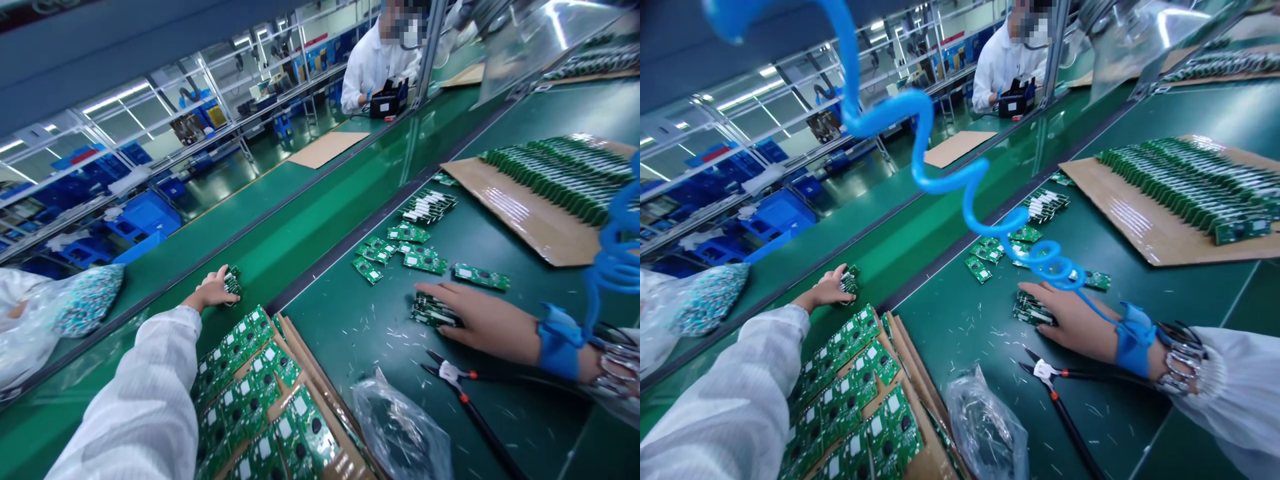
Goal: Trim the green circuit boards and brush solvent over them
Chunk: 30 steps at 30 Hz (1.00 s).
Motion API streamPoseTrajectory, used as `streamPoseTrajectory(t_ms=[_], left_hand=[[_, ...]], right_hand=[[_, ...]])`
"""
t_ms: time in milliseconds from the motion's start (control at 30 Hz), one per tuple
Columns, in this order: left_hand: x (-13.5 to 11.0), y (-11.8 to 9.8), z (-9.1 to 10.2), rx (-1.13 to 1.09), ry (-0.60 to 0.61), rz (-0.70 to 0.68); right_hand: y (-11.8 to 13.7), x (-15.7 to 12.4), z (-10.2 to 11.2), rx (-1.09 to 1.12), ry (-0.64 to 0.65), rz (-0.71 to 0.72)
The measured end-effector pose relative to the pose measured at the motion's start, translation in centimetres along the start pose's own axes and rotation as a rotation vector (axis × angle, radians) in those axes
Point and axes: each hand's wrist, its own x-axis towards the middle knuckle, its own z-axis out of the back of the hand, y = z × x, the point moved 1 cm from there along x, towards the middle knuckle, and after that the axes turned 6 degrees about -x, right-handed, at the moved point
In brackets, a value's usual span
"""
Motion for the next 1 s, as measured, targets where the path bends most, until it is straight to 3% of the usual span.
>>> streamPoseTrajectory(t_ms=[333,1000], left_hand=[[-0.1,2.0,-1.3,-0.091,-0.016,0.049],[-1.3,5.3,-1.6,-0.133,0.032,0.165]], right_hand=[[-0.7,0.1,-0.6,-0.041,0.004,-0.004],[-1.1,0.3,-1.3,-0.044,-0.027,0.008]])
